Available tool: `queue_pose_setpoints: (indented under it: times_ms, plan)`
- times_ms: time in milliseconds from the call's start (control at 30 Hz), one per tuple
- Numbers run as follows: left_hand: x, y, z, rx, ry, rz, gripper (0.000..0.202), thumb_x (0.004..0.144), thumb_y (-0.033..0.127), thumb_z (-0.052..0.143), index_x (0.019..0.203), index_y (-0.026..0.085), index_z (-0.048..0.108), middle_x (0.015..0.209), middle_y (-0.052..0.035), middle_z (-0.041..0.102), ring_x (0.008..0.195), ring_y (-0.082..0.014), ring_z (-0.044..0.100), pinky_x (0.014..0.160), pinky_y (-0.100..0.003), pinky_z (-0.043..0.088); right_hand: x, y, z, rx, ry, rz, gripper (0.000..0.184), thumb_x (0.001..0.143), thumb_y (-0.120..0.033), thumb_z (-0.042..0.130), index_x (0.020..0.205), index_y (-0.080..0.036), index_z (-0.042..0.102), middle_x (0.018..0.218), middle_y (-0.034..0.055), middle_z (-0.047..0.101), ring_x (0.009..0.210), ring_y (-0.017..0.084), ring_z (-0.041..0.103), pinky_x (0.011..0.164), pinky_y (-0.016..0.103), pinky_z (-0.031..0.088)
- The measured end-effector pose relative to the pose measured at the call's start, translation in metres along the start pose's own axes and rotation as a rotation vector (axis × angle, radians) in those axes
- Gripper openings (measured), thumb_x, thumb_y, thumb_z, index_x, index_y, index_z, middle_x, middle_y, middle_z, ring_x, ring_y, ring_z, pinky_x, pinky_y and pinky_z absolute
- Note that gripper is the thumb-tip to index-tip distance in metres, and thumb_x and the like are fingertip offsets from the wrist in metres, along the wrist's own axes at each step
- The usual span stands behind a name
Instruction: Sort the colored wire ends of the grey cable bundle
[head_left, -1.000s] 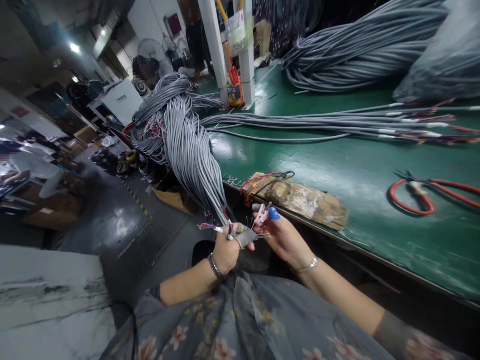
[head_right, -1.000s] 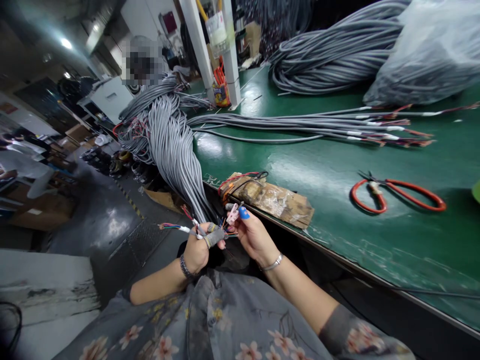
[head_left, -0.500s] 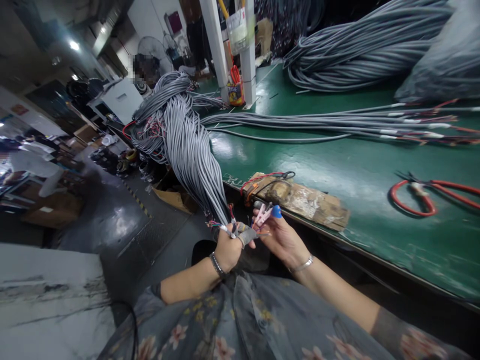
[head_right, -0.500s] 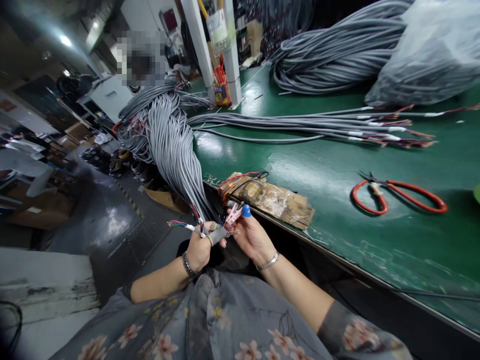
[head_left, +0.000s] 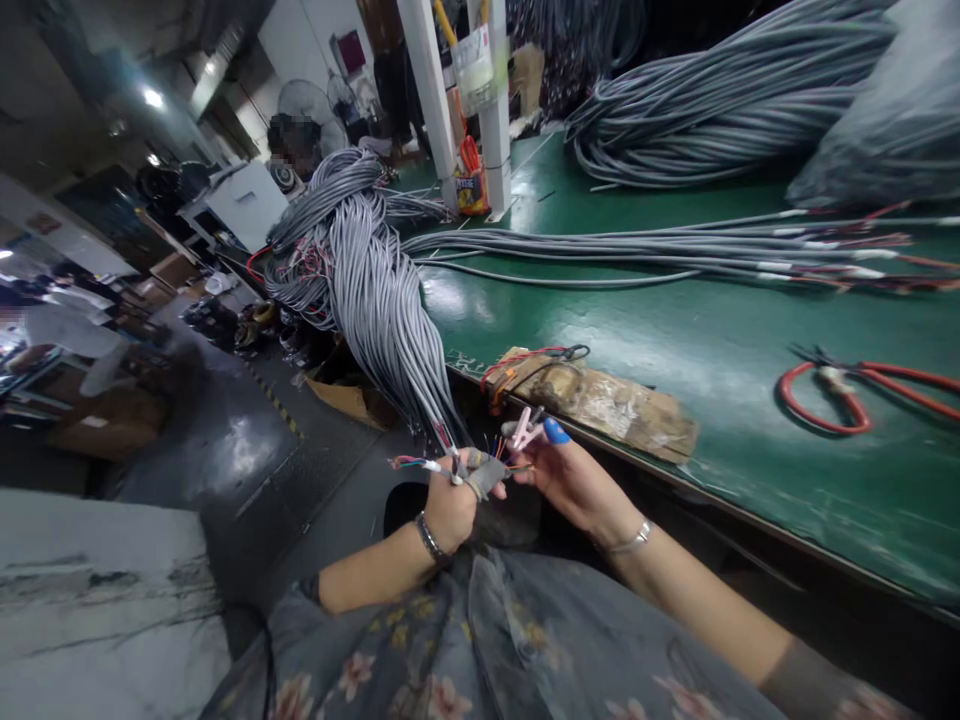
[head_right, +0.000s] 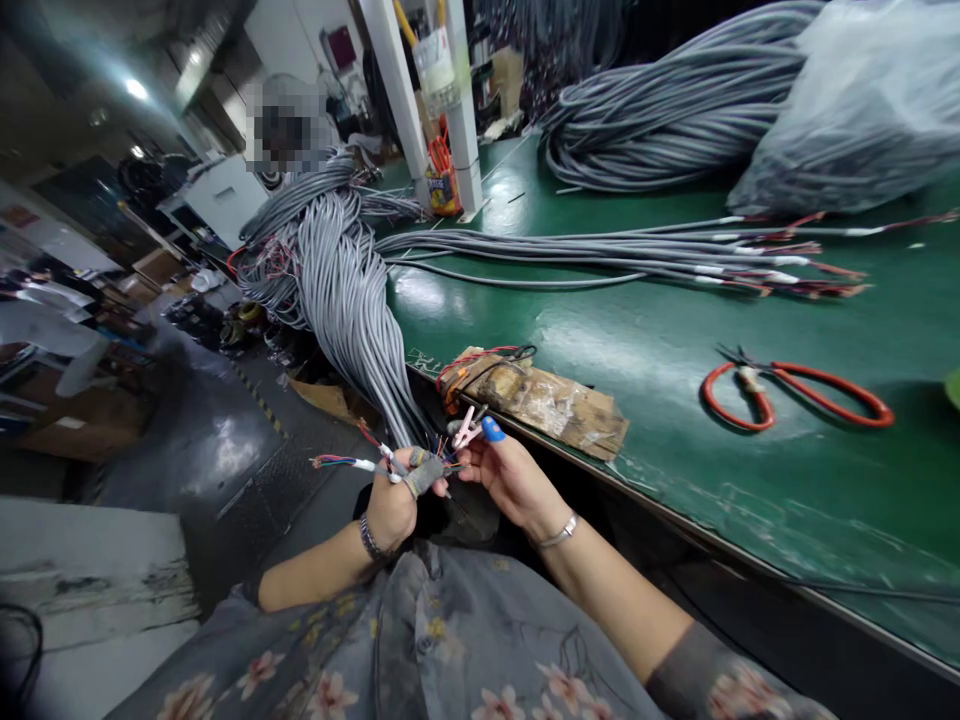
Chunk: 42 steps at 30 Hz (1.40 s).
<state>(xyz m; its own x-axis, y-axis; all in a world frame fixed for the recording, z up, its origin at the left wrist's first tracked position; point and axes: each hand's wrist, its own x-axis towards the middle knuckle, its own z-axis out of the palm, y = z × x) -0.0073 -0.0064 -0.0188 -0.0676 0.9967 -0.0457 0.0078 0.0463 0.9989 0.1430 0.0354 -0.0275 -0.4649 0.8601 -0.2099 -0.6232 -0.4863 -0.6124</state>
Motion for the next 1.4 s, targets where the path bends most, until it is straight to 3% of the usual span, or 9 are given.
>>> queue_pose_setpoints:
  times_ms: [100, 233, 533, 767, 1000, 1400]
  plan:
    - [0.000, 0.002, -0.001, 0.071, -0.038, 0.011, 0.037, 0.076, 0.046, 0.067, 0.057, 0.015, 0.063, 0.054, -0.0023, 0.061, 0.054, -0.0125, 0.053, 0.058, -0.025, 0.042, -0.010, 0.001, -0.001, -0.128, -0.047, 0.058, 0.039, 0.058, -0.052, 0.082, 0.075, -0.019, 0.071, 0.067, 0.0002, 0.065, 0.058, 0.011, 0.054, 0.053, 0.022, 0.046]
    - [-0.002, 0.009, -0.002, 0.231, -0.083, 0.004, 0.040, 0.076, 0.050, 0.065, 0.056, 0.015, 0.063, 0.054, -0.0031, 0.061, 0.056, -0.0135, 0.054, 0.059, -0.025, 0.041, -0.019, 0.002, 0.003, -0.292, -0.026, 0.016, 0.035, 0.058, -0.045, 0.084, 0.074, -0.019, 0.068, 0.063, -0.0001, 0.066, 0.060, 0.013, 0.057, 0.054, 0.023, 0.043]
    - [0.004, 0.028, -0.007, 0.395, -0.331, -0.059, 0.032, 0.071, 0.040, 0.068, 0.053, 0.015, 0.060, 0.050, -0.0011, 0.059, 0.048, -0.0108, 0.050, 0.048, -0.022, 0.036, -0.016, 0.004, 0.003, -0.530, 0.037, -0.080, 0.041, 0.053, -0.055, 0.082, 0.067, -0.020, 0.066, 0.065, 0.0009, 0.068, 0.063, 0.016, 0.058, 0.066, 0.031, 0.048]
    - [0.001, 0.021, -0.004, 0.223, -0.191, -0.052, 0.040, 0.069, 0.050, 0.070, 0.052, 0.015, 0.060, 0.051, -0.0022, 0.059, 0.052, -0.0126, 0.052, 0.056, -0.025, 0.041, -0.019, 0.006, 0.006, -0.539, 0.110, -0.104, 0.038, 0.055, -0.053, 0.081, 0.064, -0.020, 0.064, 0.062, 0.0002, 0.066, 0.061, 0.015, 0.056, 0.065, 0.030, 0.046]
    - [0.001, 0.014, -0.003, 0.071, -0.125, -0.049, 0.038, 0.071, 0.049, 0.071, 0.054, 0.015, 0.062, 0.052, -0.0028, 0.061, 0.056, -0.0138, 0.056, 0.062, -0.027, 0.044, -0.019, 0.007, 0.010, -0.436, 0.135, -0.092, 0.038, 0.052, -0.051, 0.084, 0.065, -0.019, 0.067, 0.061, -0.0008, 0.063, 0.058, 0.012, 0.049, 0.059, 0.027, 0.041]
    - [0.001, 0.016, -0.002, 0.119, -0.156, -0.075, 0.040, 0.070, 0.049, 0.070, 0.052, 0.015, 0.060, 0.051, -0.0027, 0.060, 0.054, -0.0135, 0.054, 0.059, -0.026, 0.043, -0.017, 0.006, 0.006, -0.342, 0.109, -0.033, 0.038, 0.051, -0.049, 0.085, 0.069, -0.018, 0.070, 0.067, 0.0002, 0.064, 0.061, 0.012, 0.051, 0.058, 0.026, 0.039]
